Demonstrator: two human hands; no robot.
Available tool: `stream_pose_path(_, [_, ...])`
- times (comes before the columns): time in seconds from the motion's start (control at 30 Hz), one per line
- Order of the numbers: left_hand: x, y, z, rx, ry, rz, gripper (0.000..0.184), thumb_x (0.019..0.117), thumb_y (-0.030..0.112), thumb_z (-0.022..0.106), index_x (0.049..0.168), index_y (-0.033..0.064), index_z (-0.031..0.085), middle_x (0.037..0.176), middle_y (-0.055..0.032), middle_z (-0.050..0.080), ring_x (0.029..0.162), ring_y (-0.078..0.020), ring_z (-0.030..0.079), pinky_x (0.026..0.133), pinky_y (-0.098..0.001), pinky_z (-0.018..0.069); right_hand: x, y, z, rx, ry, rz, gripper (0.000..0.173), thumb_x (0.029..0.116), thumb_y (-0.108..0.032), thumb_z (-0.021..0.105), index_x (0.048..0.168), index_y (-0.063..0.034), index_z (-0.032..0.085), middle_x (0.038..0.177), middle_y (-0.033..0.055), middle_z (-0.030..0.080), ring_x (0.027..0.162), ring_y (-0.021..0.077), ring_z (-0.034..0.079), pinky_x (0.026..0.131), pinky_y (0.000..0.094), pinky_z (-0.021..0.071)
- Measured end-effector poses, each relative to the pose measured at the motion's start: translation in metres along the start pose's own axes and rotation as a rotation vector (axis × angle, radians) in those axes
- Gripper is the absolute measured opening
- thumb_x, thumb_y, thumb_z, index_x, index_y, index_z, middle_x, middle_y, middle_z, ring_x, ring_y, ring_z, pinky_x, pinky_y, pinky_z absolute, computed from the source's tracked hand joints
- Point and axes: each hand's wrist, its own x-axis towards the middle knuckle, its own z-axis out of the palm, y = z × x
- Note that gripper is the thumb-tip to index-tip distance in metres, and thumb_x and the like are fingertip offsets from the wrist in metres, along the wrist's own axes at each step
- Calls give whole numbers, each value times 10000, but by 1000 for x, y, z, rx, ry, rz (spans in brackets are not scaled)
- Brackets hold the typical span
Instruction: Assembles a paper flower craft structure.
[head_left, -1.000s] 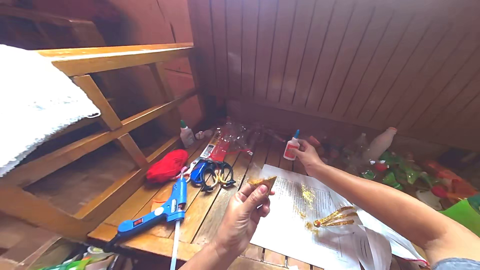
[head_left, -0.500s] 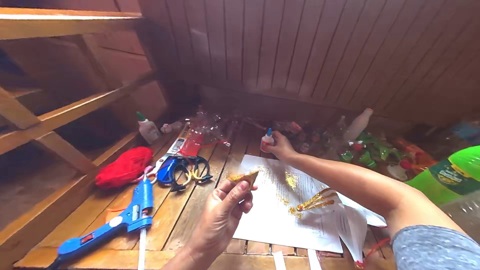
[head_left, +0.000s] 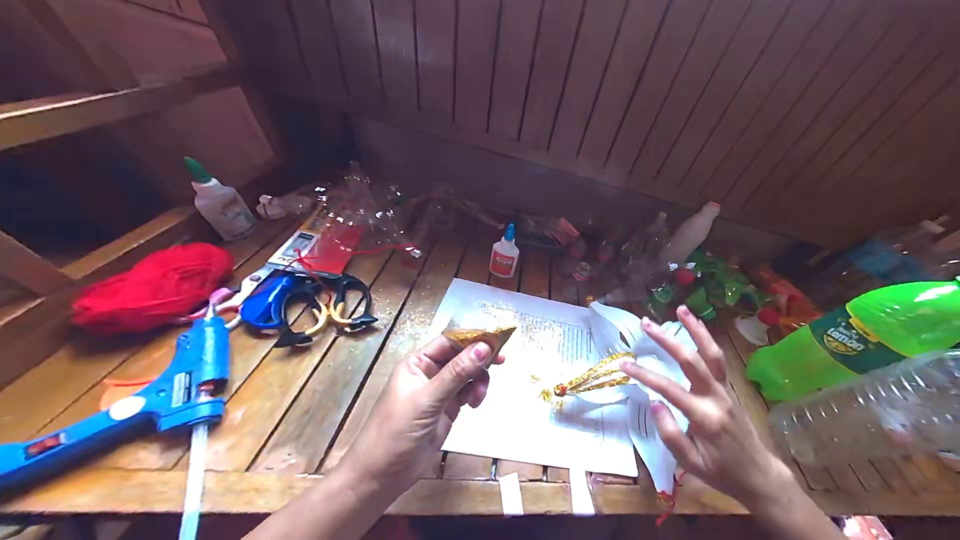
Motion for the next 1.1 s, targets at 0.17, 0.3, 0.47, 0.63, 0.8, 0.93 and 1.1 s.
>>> stream_pose_path(0.17, [0,-4,4,26,-35,-25,93,975,84,607,983,88,699,885,-31,748,636,-26,646,615,-146,540,-30,-13,9,-155,-28,-17,462,1060,-377,304,1416,-315,593,1642,-2,363,1578,261,123,1260,498,32])
stream_pose_path(0.3, [0,-6,7,32,-40,-43,103,972,68,598,973,89,699,869,-24,743,625,-21,640,609,-143,539,-30,-14,10,-238,-40,1,482,1067,-378,268,1421,-308,589,1623,43,396,1566,307,164,1245,522,67])
stream_pose_path(0.47, [0,-7,7,29,-45,-50,85,965,81,621,958,92,705,867,-31,745,627,-24,643,611,-141,538,-30,-12,15,-225,-56,3,494,1075,-399,248,1420,-306,590,1637,29,376,1565,298,168,1249,516,54])
stream_pose_path(0.63, [1,-8,6,38,-53,-44,77,964,93,632,953,95,708,867,-34,745,633,-26,646,619,-142,540,-29,-12,16,-219,-69,10,489,1077,-401,257,1398,-293,609,1606,60,423,1553,326,204,1246,518,81])
stream_pose_path(0.8, [2,-9,6,49,-60,-39,85,969,90,626,957,98,710,868,-27,746,642,-25,646,623,-144,538,-29,-10,17,-208,-62,0,493,1079,-399,256,1385,-276,622,1598,61,439,1551,318,218,1250,501,93])
stream_pose_path(0.93, [3,-10,6,52,-59,-42,86,969,84,620,954,95,704,867,-29,747,642,-24,650,624,-142,542,-29,-10,17,-203,-79,-2,483,1077,-402,269,1389,-287,619,1600,59,437,1546,323,227,1248,502,100])
stream_pose_path(1.1, [3,-9,6,62,-58,-42,81,971,93,624,961,94,704,882,-35,747,651,-27,650,630,-142,540,-29,-11,17,-197,-96,-7,477,1076,-408,276,1392,-287,613,1600,43,437,1546,312,228,1243,500,108])
